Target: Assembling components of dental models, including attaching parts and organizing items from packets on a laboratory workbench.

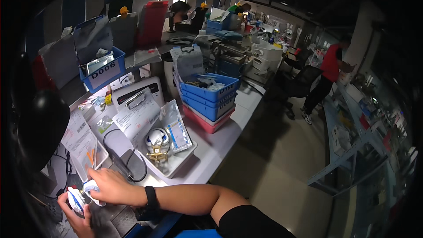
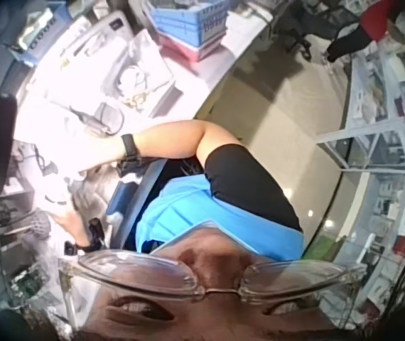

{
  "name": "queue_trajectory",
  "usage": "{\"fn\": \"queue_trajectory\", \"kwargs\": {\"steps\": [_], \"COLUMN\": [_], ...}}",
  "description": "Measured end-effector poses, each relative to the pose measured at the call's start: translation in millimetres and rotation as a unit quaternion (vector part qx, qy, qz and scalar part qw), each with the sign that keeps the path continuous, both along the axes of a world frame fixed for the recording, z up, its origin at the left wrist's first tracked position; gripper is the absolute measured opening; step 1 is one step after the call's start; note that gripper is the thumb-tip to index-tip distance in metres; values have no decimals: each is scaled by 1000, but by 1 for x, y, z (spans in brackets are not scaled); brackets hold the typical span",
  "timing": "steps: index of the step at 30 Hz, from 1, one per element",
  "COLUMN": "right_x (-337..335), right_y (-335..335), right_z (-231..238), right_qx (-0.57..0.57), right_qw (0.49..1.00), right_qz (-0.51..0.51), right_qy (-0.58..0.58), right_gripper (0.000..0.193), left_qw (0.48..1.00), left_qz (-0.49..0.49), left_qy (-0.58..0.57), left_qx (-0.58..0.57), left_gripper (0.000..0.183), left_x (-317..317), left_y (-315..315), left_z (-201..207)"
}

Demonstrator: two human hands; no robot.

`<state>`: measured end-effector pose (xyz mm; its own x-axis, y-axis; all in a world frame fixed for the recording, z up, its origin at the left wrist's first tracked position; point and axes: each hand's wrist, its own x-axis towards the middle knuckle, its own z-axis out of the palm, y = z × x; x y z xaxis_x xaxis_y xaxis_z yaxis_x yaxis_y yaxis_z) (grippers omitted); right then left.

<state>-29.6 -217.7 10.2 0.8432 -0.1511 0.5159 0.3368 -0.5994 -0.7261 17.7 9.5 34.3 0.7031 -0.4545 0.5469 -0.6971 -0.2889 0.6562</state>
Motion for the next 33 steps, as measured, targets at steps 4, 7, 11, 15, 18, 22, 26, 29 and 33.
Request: {"fn": "queue_trajectory", "kwargs": {"steps": [4,7,11,15,18,22,26,29,33], "right_x": [6,6,5,12,10,10,2,6,9], "right_y": [5,10,7,4,0,2,1,4,5], "right_z": [-6,-7,4,4,5,4,11,12,25], "right_qx": [-34,7,66,65,105,135,137,154,175], "right_qw": [998,997,991,991,989,985,983,982,974], "right_qz": [-41,-42,-40,-47,-62,-44,-57,-51,36], "right_qy": [-30,-59,-107,-107,-89,-93,-106,-97,-141], "right_gripper": [57,51,48,48,47,46,48,45,44], "left_qw": [998,998,988,963,936,964,980,975,989], "left_qz": [-4,7,32,58,83,75,21,-19,-36], "left_qy": [25,-34,-150,-263,-342,-254,-197,-210,-105], "left_qx": [-50,-43,-22,5,24,-14,-25,-76,-96], "left_gripper": [59,56,49,42,38,47,64,54,87], "left_x": [-2,-4,-11,-31,-51,-62,-50,-50,-27], "left_y": [-6,-12,-23,-36,-49,-48,-30,-34,-13], "left_z": [2,8,23,43,58,48,31,35,8]}}
